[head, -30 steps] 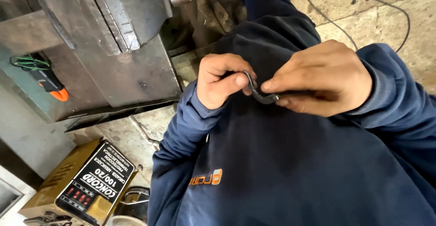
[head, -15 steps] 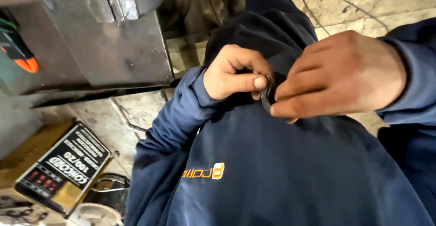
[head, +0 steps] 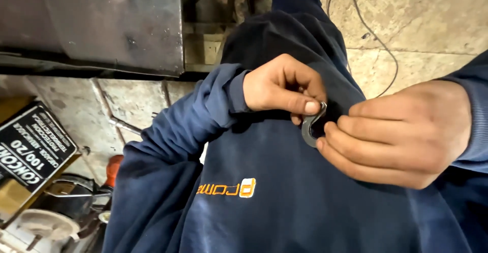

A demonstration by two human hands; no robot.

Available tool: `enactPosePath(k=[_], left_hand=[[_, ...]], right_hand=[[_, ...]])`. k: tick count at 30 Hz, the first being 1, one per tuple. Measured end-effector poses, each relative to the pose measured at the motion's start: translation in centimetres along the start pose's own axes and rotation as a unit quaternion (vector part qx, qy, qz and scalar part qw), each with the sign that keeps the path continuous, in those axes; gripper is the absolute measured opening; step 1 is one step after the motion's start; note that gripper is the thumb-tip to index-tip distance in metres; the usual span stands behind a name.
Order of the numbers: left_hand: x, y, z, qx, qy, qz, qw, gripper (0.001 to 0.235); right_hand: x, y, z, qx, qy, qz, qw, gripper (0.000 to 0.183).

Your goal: Inspecting and assembling small metal brackets and components at a workshop workbench.

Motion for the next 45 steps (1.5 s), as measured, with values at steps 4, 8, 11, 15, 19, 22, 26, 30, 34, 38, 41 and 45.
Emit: enactPosePath(k=[4,8,11,15,19,22,26,30,34,38,41,45], left_hand=[[0.2,-0.3,-0.7,0.039,0.016,-0.010,0.999,0.022],[0.3,0.0,0.5,0.044,-0.023,0.011,0.999,0.027],[0.9,2.1,2.9,-0.001,-0.182,0.150,0.972,0.029],[-2.9,3.4,7.8,-0.093,-0.548,0.219,0.802,0.022],[-3.9,3.3,8.2,-0.083,-0.622,0.277,0.727,0.026],[-3.1,3.7,8.2,-0.069,-0.601,0.313,0.732,0.019],[-2.2,3.9,8.5,-0.078,-0.528,0.318,0.783,0.018],[-1.8,3.9,8.0,-0.057,-0.543,0.338,0.767,0.012],[-0.7,4.5,7.8,-0.066,-0.531,0.369,0.760,0.010],[0.2,5.1,7.2,-0.103,-0.481,0.380,0.783,0.007],[1.2,5.8,6.7,-0.121,-0.410,0.410,0.806,0.007],[2.4,7.2,6.8,-0.165,-0.364,0.457,0.795,0.008]], right_hand=[[0.1,0.4,0.9,0.002,-0.040,0.022,0.999,0.016],[0.0,1.7,2.7,-0.094,-0.167,0.025,0.981,0.023],[-1.2,4.3,4.3,-0.177,-0.194,0.119,0.957,0.021],[-4.1,6.9,5.5,-0.351,-0.258,0.129,0.891,0.017],[-3.9,5.6,6.8,-0.469,-0.253,0.145,0.834,0.014],[-3.5,4.7,7.3,-0.456,-0.257,0.157,0.837,0.013],[-5.0,5.5,7.1,-0.450,-0.302,0.171,0.823,0.013],[-5.0,5.1,7.6,-0.426,-0.313,0.188,0.828,0.014],[-5.3,4.3,9.2,-0.454,-0.348,0.173,0.802,0.015],[-6.2,4.1,10.6,-0.492,-0.376,0.141,0.772,0.017],[-5.8,4.4,10.6,-0.500,-0.386,0.172,0.756,0.046],[-8.4,7.1,9.2,-0.512,-0.399,0.228,0.726,0.046]])
Point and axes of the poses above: each hand's wrist, its own y-axis away from the middle knuckle, its own x-axis out of the back of the hand, z = x × y, the point moved 6 cm from there along -y, towards the middle knuckle, and after that the axes turned 9 degrees about -z, right-handed, at the moved point
